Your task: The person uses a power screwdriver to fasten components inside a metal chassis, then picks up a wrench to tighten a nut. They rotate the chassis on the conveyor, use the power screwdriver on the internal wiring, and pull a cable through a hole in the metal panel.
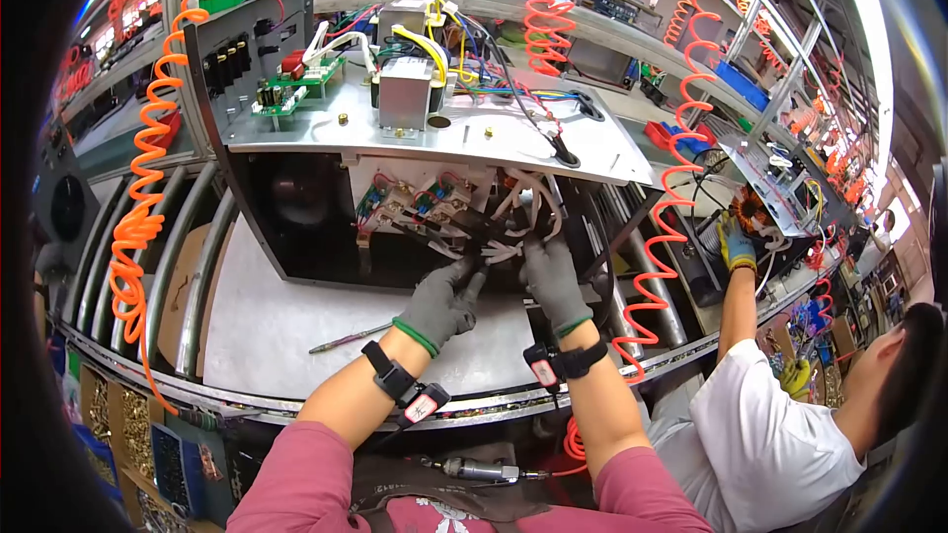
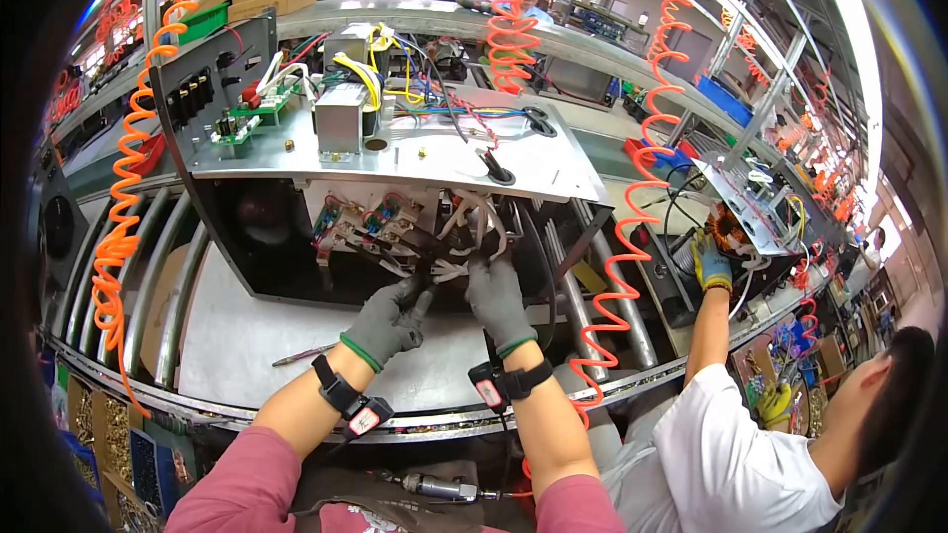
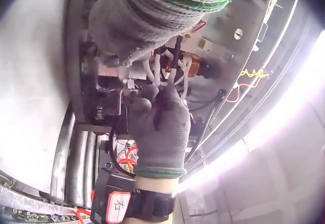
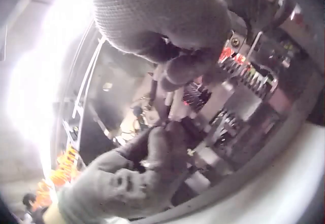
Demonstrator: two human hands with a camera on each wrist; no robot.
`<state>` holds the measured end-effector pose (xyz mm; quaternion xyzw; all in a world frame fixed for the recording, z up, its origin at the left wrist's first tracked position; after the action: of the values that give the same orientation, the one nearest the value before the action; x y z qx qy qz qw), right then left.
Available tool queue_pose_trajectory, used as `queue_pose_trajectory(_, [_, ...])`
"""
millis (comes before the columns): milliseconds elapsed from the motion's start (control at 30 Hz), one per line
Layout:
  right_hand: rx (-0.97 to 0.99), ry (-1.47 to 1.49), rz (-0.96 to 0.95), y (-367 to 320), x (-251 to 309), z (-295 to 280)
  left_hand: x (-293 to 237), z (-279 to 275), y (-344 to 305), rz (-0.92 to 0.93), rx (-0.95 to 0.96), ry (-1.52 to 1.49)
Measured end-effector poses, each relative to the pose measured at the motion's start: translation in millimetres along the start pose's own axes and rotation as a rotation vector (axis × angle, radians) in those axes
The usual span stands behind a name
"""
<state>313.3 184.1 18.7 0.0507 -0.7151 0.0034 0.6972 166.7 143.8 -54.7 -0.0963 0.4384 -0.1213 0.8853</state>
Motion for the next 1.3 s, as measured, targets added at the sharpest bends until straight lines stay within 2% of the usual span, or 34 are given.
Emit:
queue_pose_trajectory(67, [-0.127, -0.522, -0.562, 24.5, -5.7, -8.3, 0.7, -0.4, -2.5, -0.069, -0.058, -0.045])
queue_pose_trajectory(100, [0.063, -1.166, -0.724, 26.9, -15.4, 11.4, 3.6, 0.2, -3.7, -0.136, -0.107, -0.090])
queue_pose_trajectory(133, [0.063, -1.165, -0.720, 34.4, -22.8, 3.7, 3.1, 3.3, -4.4, -0.139, -0.109, -0.090])
queue_pose_trajectory(200, [0.106, -1.250, -0.895, 38.5, -29.8, 8.3, 0.8, 1.3, -6.5, -0.162, -0.169, -0.063])
queue_pose_trajectory(233, [0.111, -1.245, -0.899, 25.2, -11.2, 15.9, 0.3, -0.6, -5.6, -0.158, -0.175, -0.064])
queue_pose_trajectory(267, [0.087, -0.622, -0.408, 18.6, 11.1, 2.0, 0.5, -3.6, -3.5, -0.160, -0.179, -0.024])
queue_pose_trajectory(300, [0.062, 0.002, 0.083, 8.0, -1.3, -0.6, -0.2, -6.9, -2.8, -0.161, -0.185, 0.017])
queue_pose_trajectory(333, [0.071, 0.005, 0.088, 2.7, -1.4, 3.0, -4.2, -7.9, -10.1, -0.160, -0.195, 0.015])
queue_pose_trajectory(400, [0.051, 0.289, -0.023, -6.9, 6.0, 5.0, -16.3, -2.9, -24.4, -0.126, -0.120, 0.158])
queue_pose_trajectory(433, [0.046, 0.330, -0.044, -12.2, 12.4, 6.5, -14.6, -6.7, -23.0, -0.130, -0.122, 0.167])
queue_pose_trajectory(500, [0.013, 0.346, -0.062, -17.2, 15.1, 7.7, -20.7, -24.4, -13.9, 0.041, -0.238, 0.162])
queue_pose_trajectory(533, [-0.014, 0.353, -0.082, -19.1, 15.9, 7.0, -18.3, -33.7, -7.0, 0.037, -0.234, 0.169])
queue_pose_trajectory(600, [-0.028, 0.386, -0.074, -21.3, 13.4, 8.7, -23.6, -36.7, 0.2, 0.087, -0.081, 0.042])
queue_pose_trajectory(633, [-0.033, 0.417, -0.067, -22.0, 11.3, 9.9, -25.7, -38.6, -2.1, 0.117, -0.125, 0.051])
queue_pose_trajectory(767, [-0.023, 0.489, 0.033, -20.7, -20.9, 17.4, -28.1, -37.5, -6.4, 0.030, -0.171, -0.024])
queue_pose_trajectory(833, [0.135, 0.503, 0.074, -22.1, -30.0, 35.2, -32.4, -34.0, -3.8, 0.050, -0.144, -0.015])
queue_pose_trajectory(867, [0.118, 0.518, 0.068, -21.5, -32.8, 35.4, -33.8, -31.4, -2.1, 0.042, -0.136, 0.005])
queue_pose_trajectory(933, [0.070, 0.587, -0.005, -16.8, -27.2, 36.0, -34.1, -35.3, -2.2, -0.049, -0.277, -0.114])
queue_pose_trajectory(967, [0.056, 0.600, -0.011, -15.7, -26.1, 38.1, -35.0, -35.8, 1.1, -0.054, -0.272, -0.097])
queue_pose_trajectory(1033, [-0.005, 0.649, -0.041, -17.1, -22.0, 37.1, -38.1, -30.8, 9.1, -0.011, -0.152, -0.126])
queue_pose_trajectory(1167, [0.055, 0.688, -0.057, -19.9, -20.9, 37.0, -33.0, -40.3, 17.5, -0.008, -0.128, -0.136])
queue_pose_trajectory(1233, [0.023, 0.725, -0.078, -22.2, -17.1, 35.2, -41.0, -40.9, 25.7, 0.157, -0.035, 0.090])
queue_pose_trajectory(1300, [-0.033, 0.665, -0.134, -15.3, -26.9, 29.4, -39.7, -43.2, 27.0, 0.135, -0.079, 0.091])
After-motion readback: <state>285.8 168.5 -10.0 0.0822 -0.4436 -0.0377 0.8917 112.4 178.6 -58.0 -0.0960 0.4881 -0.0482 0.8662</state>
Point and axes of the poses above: each hand's wrist, its own y-axis towards the middle knuckle, its own z-axis out of the palm, x = y × z, the point moved 8 cm from there along y, towards the middle knuckle, and after that the axes turned 15 degrees about y, right-handed, at the moved point
